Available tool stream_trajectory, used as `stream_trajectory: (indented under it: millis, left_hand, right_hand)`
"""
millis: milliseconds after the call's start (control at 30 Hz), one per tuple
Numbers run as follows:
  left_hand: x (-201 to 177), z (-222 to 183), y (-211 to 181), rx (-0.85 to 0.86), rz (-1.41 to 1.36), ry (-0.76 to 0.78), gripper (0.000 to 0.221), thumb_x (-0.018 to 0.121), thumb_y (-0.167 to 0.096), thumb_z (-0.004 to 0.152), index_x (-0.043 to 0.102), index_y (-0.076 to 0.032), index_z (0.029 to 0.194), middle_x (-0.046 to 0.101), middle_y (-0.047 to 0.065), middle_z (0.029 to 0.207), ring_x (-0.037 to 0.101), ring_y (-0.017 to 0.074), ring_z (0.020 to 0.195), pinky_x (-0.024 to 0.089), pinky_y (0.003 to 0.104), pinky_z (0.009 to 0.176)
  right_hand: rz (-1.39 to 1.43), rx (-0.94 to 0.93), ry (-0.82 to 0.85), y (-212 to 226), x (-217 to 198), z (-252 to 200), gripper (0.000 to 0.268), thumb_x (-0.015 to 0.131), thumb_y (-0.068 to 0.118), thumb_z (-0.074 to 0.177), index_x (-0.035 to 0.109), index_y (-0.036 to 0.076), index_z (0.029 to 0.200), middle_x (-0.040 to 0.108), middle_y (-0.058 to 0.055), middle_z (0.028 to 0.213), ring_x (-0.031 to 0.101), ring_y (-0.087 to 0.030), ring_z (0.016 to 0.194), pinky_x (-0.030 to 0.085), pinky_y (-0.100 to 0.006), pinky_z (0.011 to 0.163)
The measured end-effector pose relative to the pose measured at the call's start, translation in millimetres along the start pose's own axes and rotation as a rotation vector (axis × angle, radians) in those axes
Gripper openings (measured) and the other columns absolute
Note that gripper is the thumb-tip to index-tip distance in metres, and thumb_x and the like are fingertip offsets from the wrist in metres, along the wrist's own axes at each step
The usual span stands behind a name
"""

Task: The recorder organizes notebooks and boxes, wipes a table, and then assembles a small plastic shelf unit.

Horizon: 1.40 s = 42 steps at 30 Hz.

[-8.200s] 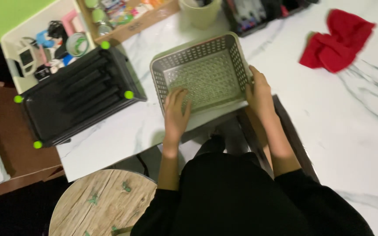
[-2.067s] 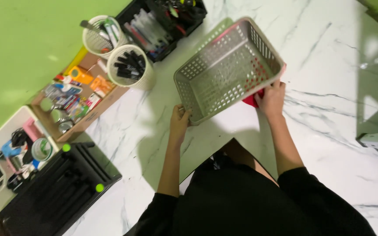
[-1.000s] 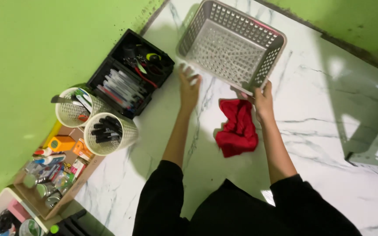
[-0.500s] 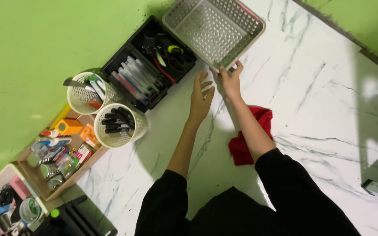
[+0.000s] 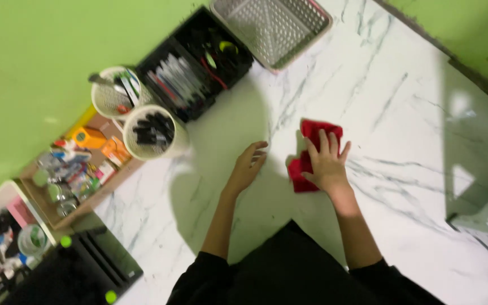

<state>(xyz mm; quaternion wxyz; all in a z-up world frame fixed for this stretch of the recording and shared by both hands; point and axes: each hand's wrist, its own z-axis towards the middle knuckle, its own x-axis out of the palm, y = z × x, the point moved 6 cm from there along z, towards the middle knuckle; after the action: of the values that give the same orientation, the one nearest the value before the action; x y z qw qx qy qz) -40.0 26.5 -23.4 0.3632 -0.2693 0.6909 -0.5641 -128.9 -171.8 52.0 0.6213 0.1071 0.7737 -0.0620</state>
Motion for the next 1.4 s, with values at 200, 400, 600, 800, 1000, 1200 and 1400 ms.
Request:
stream_trajectory:
  millis: [200,400,600,800,1000,1200,1400]
  left_hand:
    - [13.6,-55.7,6.0,-0.065,0.028,0.031,0.032,0.059,-0.017,0.102,0.062,-0.007,0.132,0.070,0.008,0.130,0.068,0.0231,0.113,0.055,0.037,0.097]
    - [7.7,-95.3,-28.8,0.022,0.003,-0.068,0.033,0.057,-0.017,0.104,0.060,-0.006,0.134,0.068,0.009,0.133,0.068,0.0229,0.112,0.054,0.037,0.099]
    - [-22.0,-162.2,-39.4,0.050,0.057,-0.248,0.033,0.058,-0.017,0.105,0.059,-0.006,0.136,0.068,0.011,0.130,0.068,0.0221,0.112,0.055,0.037,0.099]
    - [-60.0,-234.6,-33.6,-0.055,0.052,-0.516,0.031,0.058,-0.015,0.104,0.061,-0.007,0.133,0.069,0.009,0.129,0.069,0.0201,0.110,0.058,0.034,0.087]
    - [-95.1,-308.5,-44.8,-0.153,0.060,-0.686,0.030,0.061,-0.009,0.101,0.062,-0.007,0.131,0.071,0.010,0.121,0.072,0.0208,0.103,0.058,0.034,0.082]
    - [-142.9,-385.0,-27.4,-0.004,0.248,-0.911,0.030,0.060,-0.004,0.103,0.065,-0.008,0.132,0.072,0.011,0.121,0.071,0.0208,0.108,0.057,0.032,0.094]
    - [-200.2,-497.2,-53.7,-0.011,0.265,-1.189,0.020,0.059,-0.007,0.104,0.070,-0.004,0.121,0.074,0.012,0.115,0.070,0.0211,0.102,0.055,0.032,0.092]
  right_hand:
    - [0.432,0.054,-0.286,-32.3,88.1,-21.5,0.074,0.089,0.005,0.064,0.064,0.010,0.133,0.043,-0.022,0.152,0.051,-0.045,0.120,0.050,-0.049,0.103]
    - [0.526,-0.340,-0.534,28.4,11.2,-31.7,0.058,0.080,-0.011,0.057,0.069,0.004,0.112,0.054,-0.016,0.145,0.052,-0.041,0.120,0.048,-0.046,0.107]
    - [0.542,-0.586,-0.516,95.7,6.1,25.9,0.056,0.077,-0.013,0.067,0.068,0.004,0.119,0.051,-0.014,0.151,0.048,-0.039,0.128,0.044,-0.044,0.114]
    - [0.260,-0.678,-0.469,174.5,53.1,62.4,0.057,0.083,0.008,0.067,0.070,0.006,0.123,0.046,-0.016,0.153,0.039,-0.050,0.134,0.027,-0.067,0.115]
    - [0.261,-0.749,-0.414,247.7,26.9,-14.0,0.056,0.082,0.015,0.072,0.069,0.012,0.126,0.038,-0.021,0.158,0.030,-0.051,0.144,0.019,-0.074,0.111]
    - [0.768,-1.246,0.122,362.9,63.4,-131.1,0.050,0.070,0.012,0.092,0.055,0.005,0.139,0.059,-0.018,0.140,0.053,-0.037,0.133,0.039,-0.047,0.115]
    - [1.014,-1.220,0.239,462.9,79.0,-187.0,0.057,0.071,0.015,0.096,0.046,0.002,0.146,0.060,-0.016,0.136,0.064,-0.027,0.116,0.053,-0.039,0.096]
